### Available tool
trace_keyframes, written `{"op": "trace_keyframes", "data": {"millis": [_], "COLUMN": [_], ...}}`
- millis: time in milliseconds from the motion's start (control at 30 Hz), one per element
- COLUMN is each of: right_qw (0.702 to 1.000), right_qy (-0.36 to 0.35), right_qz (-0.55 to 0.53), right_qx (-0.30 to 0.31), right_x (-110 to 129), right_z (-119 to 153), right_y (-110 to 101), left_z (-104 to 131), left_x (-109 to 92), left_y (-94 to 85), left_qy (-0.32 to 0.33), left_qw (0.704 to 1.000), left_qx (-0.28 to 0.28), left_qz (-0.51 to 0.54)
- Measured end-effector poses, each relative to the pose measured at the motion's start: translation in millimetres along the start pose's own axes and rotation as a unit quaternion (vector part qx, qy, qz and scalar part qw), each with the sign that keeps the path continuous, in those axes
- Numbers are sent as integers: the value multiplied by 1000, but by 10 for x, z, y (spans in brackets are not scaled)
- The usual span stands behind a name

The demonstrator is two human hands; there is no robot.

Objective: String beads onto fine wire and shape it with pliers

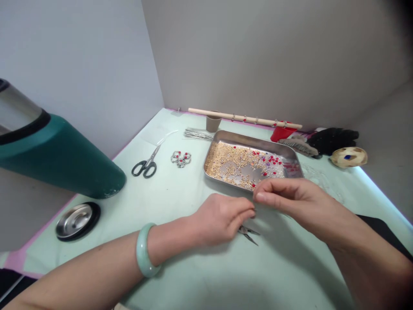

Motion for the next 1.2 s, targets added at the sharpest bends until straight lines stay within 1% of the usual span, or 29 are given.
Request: {"op": "trace_keyframes", "data": {"millis": [67, 133, 167, 233, 300, 367, 433, 533, 667, 967, 1100, 1200], "right_qw": [996, 987, 984, 990, 996, 997, 996, 996, 997, 996, 997, 996], "right_qy": [9, 15, 15, 10, -5, -19, -30, -33, -34, -46, -42, -37], "right_qz": [-78, -151, -165, -131, -62, -22, -18, -12, -5, 11, -14, -33], "right_qx": [-42, -57, -58, -58, -69, -76, -83, -83, -69, -69, -66, -70], "right_x": [-53, -97, -109, -110, -82, -43, -7, 22, 39, 72, 46, 24], "right_z": [-37, -68, -78, -82, -71, -57, -48, -46, -42, -28, -20, -11], "right_y": [-26, -39, -39, -28, -9, 19, 42, 63, 69, 47, 38, 27], "left_z": [-25, -44, -51, -62, -68, -68, -67, -65, -66, -65, -60, -59], "left_x": [28, 63, 78, 102, 117, 125, 127, 130, 142, 137, 134, 129], "left_y": [-19, -20, -14, 5, 22, 32, 36, 41, 51, 48, 33, 31], "left_qy": [-72, -134, -155, -180, -197, -215, -231, -247, -251, -221, -207, -201], "left_qw": [991, 965, 948, 914, 889, 873, 862, 856, 856, 869, 877, 875], "left_qx": [-9, -12, -9, -1, 10, 15, 20, 23, 23, 44, 41, 49], "left_qz": [110, 226, 278, 363, 412, 438, 451, 454, 452, 441, 431, 437]}}
Point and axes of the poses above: each hand's wrist, its own z-axis away from the middle knuckle, its own y-axis out of the palm, x = y × z, the point moved 3 cm from there along -z, towards the middle knuckle, and after that the axes turned 7 degrees about -x, right-handed, at the moved point
